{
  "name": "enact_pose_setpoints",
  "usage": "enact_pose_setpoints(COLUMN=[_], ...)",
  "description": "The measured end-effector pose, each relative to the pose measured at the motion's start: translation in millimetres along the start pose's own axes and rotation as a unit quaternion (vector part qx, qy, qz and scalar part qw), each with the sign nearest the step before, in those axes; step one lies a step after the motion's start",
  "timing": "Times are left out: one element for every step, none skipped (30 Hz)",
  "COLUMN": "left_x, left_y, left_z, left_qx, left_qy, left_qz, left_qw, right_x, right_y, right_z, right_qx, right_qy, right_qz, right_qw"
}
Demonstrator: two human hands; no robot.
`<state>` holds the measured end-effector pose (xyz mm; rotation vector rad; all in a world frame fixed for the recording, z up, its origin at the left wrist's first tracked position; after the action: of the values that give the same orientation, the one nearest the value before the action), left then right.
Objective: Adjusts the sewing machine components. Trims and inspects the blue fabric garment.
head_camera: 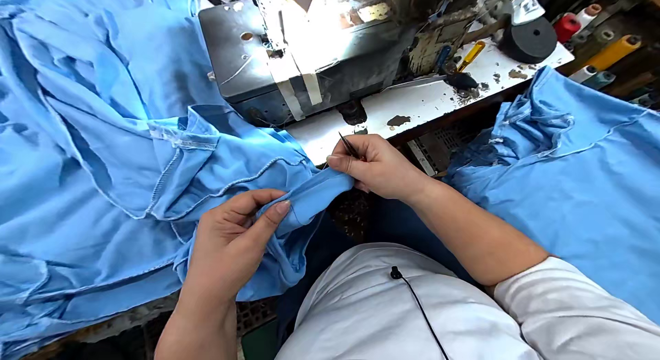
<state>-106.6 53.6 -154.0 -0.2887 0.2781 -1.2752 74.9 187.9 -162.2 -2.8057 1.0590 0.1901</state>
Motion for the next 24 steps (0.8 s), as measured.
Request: enact_pose_setpoints(left_x=[-0.1,0.1,0.2,0.3,0.3,0.3,0.7,1.1,1.6,2.2,3.0,3.8,4.5,5.1,5.4,5.2,4.4,3.6,3.2,3.0,2.9,3.0,3.7,5.0], left_y=[0.0,0.3,0.4,0.7,1.1,1.4,1.2,0.2,-1.1,-2.6,-4.1,-5.4,-6.4,-7.3,-7.9,-8.1,-7.8,-7.1,-5.7,-2.9,1.3,6.7,13.9,23.2], left_z=[-1.0,-0.9,0.6,3.4,6.8,9.4,10.7,11.4,11.9,12.4,12.8,13.3,13.4,12.9,12.0,10.4,8.4,6.6,5.6,5.5,5.7,4.8,3.1,1.0], left_qx=[0.023,0.049,0.075,0.091,0.097,0.098,0.095,0.091,0.086,0.079,0.071,0.062,0.055,0.048,0.041,0.041,0.044,0.049,0.063,0.086,0.122,0.166,0.217,0.261], left_qy=[0.0,0.003,0.008,0.015,0.029,0.044,0.054,0.062,0.069,0.076,0.083,0.089,0.089,0.084,0.069,0.051,0.036,0.029,0.029,0.036,0.039,0.029,0.006,-0.025], left_qz=[0.005,0.011,0.018,0.027,0.035,0.043,0.049,0.051,0.051,0.051,0.052,0.054,0.055,0.054,0.052,0.047,0.04,0.032,0.022,0.005,-0.023,-0.048,-0.068,-0.081], left_qw=[1.0,0.999,0.997,0.995,0.994,0.993,0.993,0.993,0.993,0.993,0.993,0.993,0.993,0.994,0.995,0.997,0.998,0.998,0.997,0.996,0.992,0.985,0.974,0.962], right_x=[0.0,0.8,2.1,3.3,3.7,3.5,3.3,3.4,3.6,3.8,3.8,3.9,3.8,3.5,3.3,3.3,3.0,1.9,0.2,-2.1,-5.0,-8.0,-10.6,-11.9], right_y=[0.6,1.9,3.6,5.3,6.9,8.2,9.4,10.7,11.8,12.7,13.7,14.9,16.1,17.4,19.1,20.9,22.9,25.3,27.9,30.1,31.8,33.3,34.8,35.7], right_z=[-2.2,-4.5,-6.8,-8.9,-10.0,-10.5,-11.4,-12.6,-14.1,-15.7,-17.2,-18.5,-19.6,-20.7,-21.7,-22.8,-23.7,-24.7,-25.2,-25.6,-26.1,-26.8,-27.6,-28.0], right_qx=[-0.003,-0.003,-0.001,0.003,0.005,0.007,0.008,0.007,0.006,0.008,0.01,0.011,0.012,0.011,0.01,0.008,0.01,0.015,0.018,0.019,0.02,0.022,0.023,0.033], right_qy=[0.007,0.01,0.01,0.008,0.004,-0.003,-0.007,-0.009,-0.012,-0.014,-0.016,-0.019,-0.023,-0.024,-0.023,-0.021,-0.021,-0.025,-0.032,-0.04,-0.05,-0.057,-0.064,-0.071], right_qz=[-0.007,-0.013,-0.019,-0.023,-0.028,-0.033,-0.036,-0.04,-0.041,-0.043,-0.046,-0.048,-0.049,-0.049,-0.05,-0.05,-0.052,-0.056,-0.06,-0.063,-0.065,-0.068,-0.074,-0.082], right_qw=[1.0,1.0,1.0,1.0,1.0,0.999,0.999,0.999,0.999,0.999,0.999,0.999,0.998,0.998,0.998,0.998,0.998,0.998,0.998,0.997,0.996,0.996,0.995,0.994])
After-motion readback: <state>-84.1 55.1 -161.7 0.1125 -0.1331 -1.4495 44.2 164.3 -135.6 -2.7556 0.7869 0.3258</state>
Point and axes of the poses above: each hand's wrist, its own x-axis away from the middle knuckle, its own y-axis out of the palm, z = x × y, the point moved 6 cm from there along -x, towards the middle knuckle, and after that the axes turned 5 degrees about -y, right-handed, at the moved point
